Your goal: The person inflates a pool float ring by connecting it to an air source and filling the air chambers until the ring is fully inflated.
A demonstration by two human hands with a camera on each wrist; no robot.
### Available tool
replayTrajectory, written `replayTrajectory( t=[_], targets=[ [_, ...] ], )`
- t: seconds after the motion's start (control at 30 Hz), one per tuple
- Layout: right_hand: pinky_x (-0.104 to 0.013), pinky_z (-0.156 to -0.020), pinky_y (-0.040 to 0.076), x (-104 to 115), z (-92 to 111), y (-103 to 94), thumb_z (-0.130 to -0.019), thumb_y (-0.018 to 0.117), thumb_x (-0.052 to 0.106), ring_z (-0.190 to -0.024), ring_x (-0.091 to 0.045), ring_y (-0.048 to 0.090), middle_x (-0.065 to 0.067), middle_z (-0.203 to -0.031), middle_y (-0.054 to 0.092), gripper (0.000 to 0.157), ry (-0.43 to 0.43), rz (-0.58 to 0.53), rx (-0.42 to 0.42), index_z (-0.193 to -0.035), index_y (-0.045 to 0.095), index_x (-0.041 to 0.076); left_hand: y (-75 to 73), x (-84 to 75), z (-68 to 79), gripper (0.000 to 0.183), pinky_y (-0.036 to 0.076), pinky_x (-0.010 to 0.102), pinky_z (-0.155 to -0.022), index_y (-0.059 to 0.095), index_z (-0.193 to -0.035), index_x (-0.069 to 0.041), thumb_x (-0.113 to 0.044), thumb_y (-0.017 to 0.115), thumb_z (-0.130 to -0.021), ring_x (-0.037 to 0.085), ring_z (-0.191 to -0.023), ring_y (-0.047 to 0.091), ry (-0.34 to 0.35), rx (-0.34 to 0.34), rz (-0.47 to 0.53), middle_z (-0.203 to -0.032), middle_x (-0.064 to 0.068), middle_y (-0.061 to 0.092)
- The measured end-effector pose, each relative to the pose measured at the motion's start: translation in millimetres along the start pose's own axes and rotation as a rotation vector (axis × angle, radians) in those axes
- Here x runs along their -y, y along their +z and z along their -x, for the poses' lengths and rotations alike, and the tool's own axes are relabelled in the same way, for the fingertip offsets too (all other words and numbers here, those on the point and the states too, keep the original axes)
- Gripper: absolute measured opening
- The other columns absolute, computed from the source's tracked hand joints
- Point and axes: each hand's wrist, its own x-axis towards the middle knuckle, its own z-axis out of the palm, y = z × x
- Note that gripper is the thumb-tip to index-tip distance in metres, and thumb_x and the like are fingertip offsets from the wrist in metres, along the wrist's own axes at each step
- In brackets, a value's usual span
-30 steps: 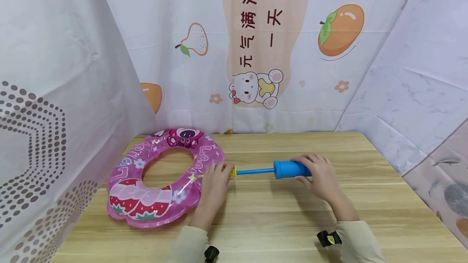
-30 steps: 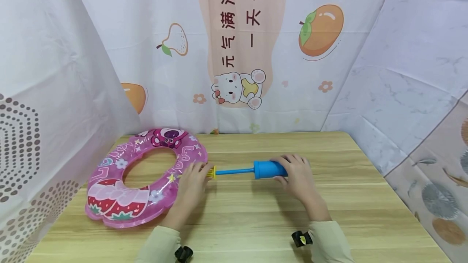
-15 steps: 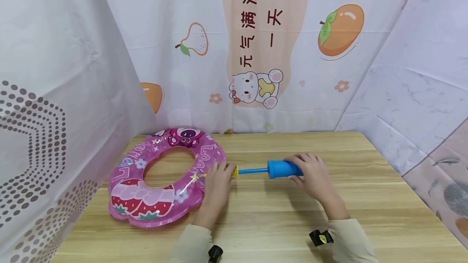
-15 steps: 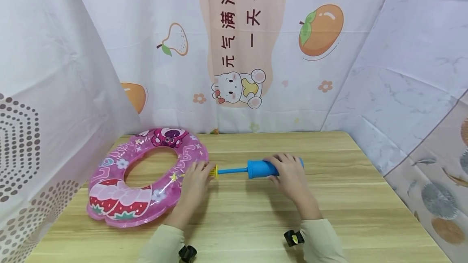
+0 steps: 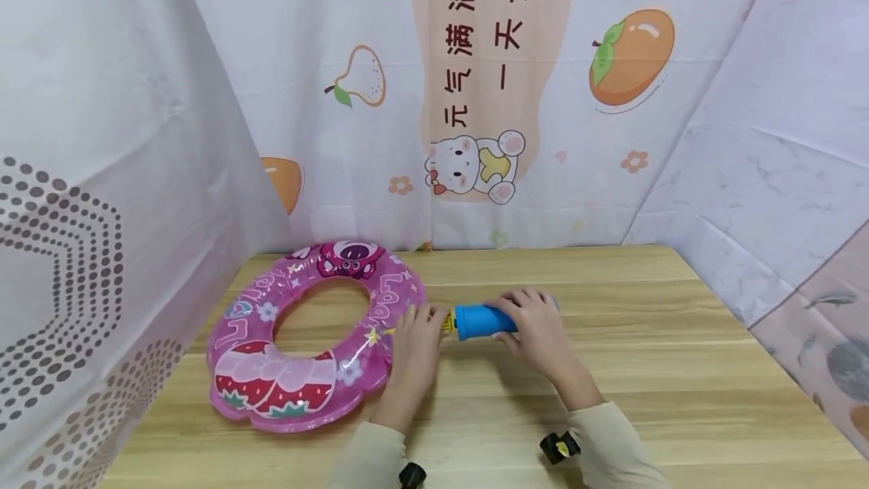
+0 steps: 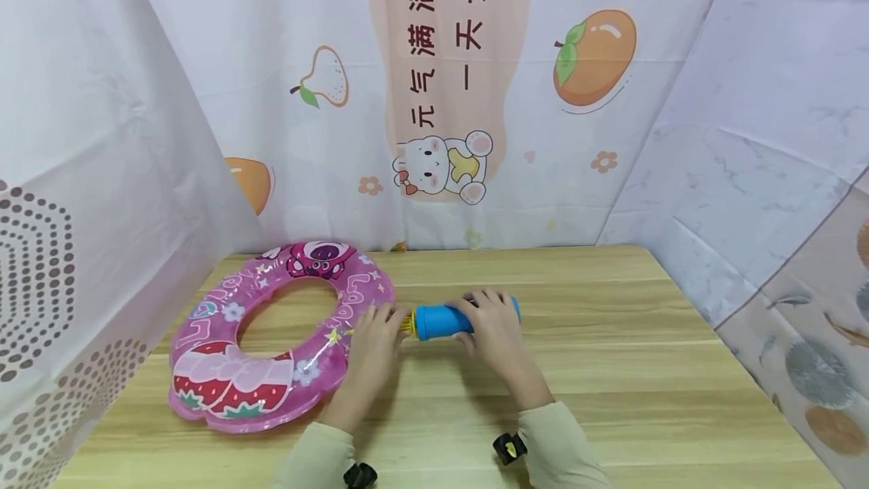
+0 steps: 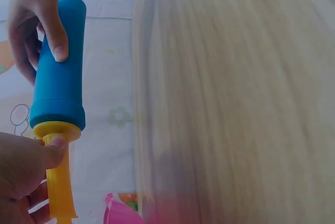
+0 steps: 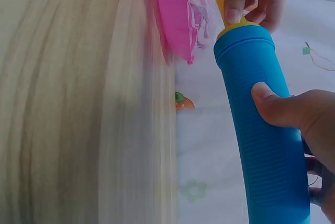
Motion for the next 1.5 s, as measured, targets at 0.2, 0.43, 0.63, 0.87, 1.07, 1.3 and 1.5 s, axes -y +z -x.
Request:
replayTrajectory(
  t=[0.2, 0.43, 0.63, 0.87, 1.07, 1.3, 1.5],
  targets=[
    [-0.052, -0.089, 0.05, 0, -2, 0.6, -0.068, 0.089, 0.031, -0.105, -0.029, 0.062, -0.006, -0.107, 0.071, 0.049, -0.019, -0.01, -0.056, -0.113, 0.071, 0.022, -3.5, 2.0, -1.5, 0.029, 0.051, 0.033, -0.079, 0.069, -0.115, -0.018, -0.023, 0.072, -0.086, 0.021, -0.095, 0.055, -0.005, -0.01, 0.019, -0.106, 0.004, 0.067],
    [-0.052, -0.087, 0.05, -3, -3, -1.3, -0.069, 0.088, 0.032, -0.105, -0.03, 0.063, -0.007, -0.108, 0.071, 0.049, -0.019, -0.005, -0.058, -0.113, 0.071, 0.021, -5.0, 2.9, -4.1, 0.03, 0.05, 0.033, -0.08, 0.068, -0.116, -0.018, -0.022, 0.072, -0.086, 0.021, -0.095, 0.055, 0.006, -0.008, 0.017, -0.106, 0.004, 0.067],
    [-0.052, -0.088, 0.049, -8, -1, -7.3, -0.07, 0.088, 0.03, -0.106, -0.031, 0.062, -0.008, -0.11, 0.071, 0.05, 0.001, -0.016, -0.052, -0.115, 0.07, 0.021, -5.9, 7.7, -4.9, 0.032, 0.051, 0.033, -0.077, 0.069, -0.114, -0.017, -0.022, 0.074, -0.083, 0.021, -0.092, 0.057, 0.03, -0.05, -0.002, -0.102, 0.005, 0.068],
    [-0.054, -0.087, 0.048, -21, 7, -14.5, -0.069, 0.088, 0.028, -0.106, -0.033, 0.062, -0.01, -0.111, 0.071, 0.051, 0.027, -0.001, -0.043, -0.116, 0.07, 0.02, -9.0, 16.2, -2.7, 0.033, 0.053, 0.036, -0.084, 0.068, -0.117, -0.017, -0.021, 0.073, -0.085, 0.023, -0.096, 0.059, 0.006, -0.017, 0.017, -0.106, 0.006, 0.067],
    [-0.056, -0.09, 0.047, -33, 13, -20.0, -0.07, 0.088, 0.029, -0.107, -0.035, 0.061, -0.012, -0.112, 0.071, 0.052, 0.044, -0.004, -0.025, -0.118, 0.069, 0.021, -10.2, 22.9, -0.3, 0.032, 0.052, 0.037, -0.082, 0.068, -0.114, -0.016, -0.018, 0.075, -0.083, 0.023, -0.094, 0.058, 0.019, -0.042, 0.015, -0.105, 0.007, 0.068],
    [-0.058, -0.088, 0.048, -46, 19, -24.3, -0.068, 0.089, 0.024, -0.106, -0.037, 0.061, -0.014, -0.112, 0.07, 0.053, 0.045, -0.015, -0.054, -0.117, 0.069, 0.019, -12.1, 27.2, -0.4, 0.033, 0.053, 0.038, -0.083, 0.069, -0.113, -0.014, -0.017, 0.076, -0.081, 0.023, -0.094, 0.059, 0.036, -0.062, 0.018, -0.105, 0.007, 0.069],
    [-0.059, -0.088, 0.047, -56, 23, -27.5, -0.068, 0.088, 0.021, -0.106, -0.038, 0.061, -0.015, -0.111, 0.07, 0.053, 0.044, -0.028, -0.053, -0.118, 0.069, 0.018, -11.0, 30.4, 1.1, 0.034, 0.053, 0.038, -0.086, 0.068, -0.117, -0.016, -0.018, 0.074, -0.083, 0.023, -0.098, 0.059, 0.021, -0.032, 0.018, -0.109, 0.006, 0.068]
  ],
)
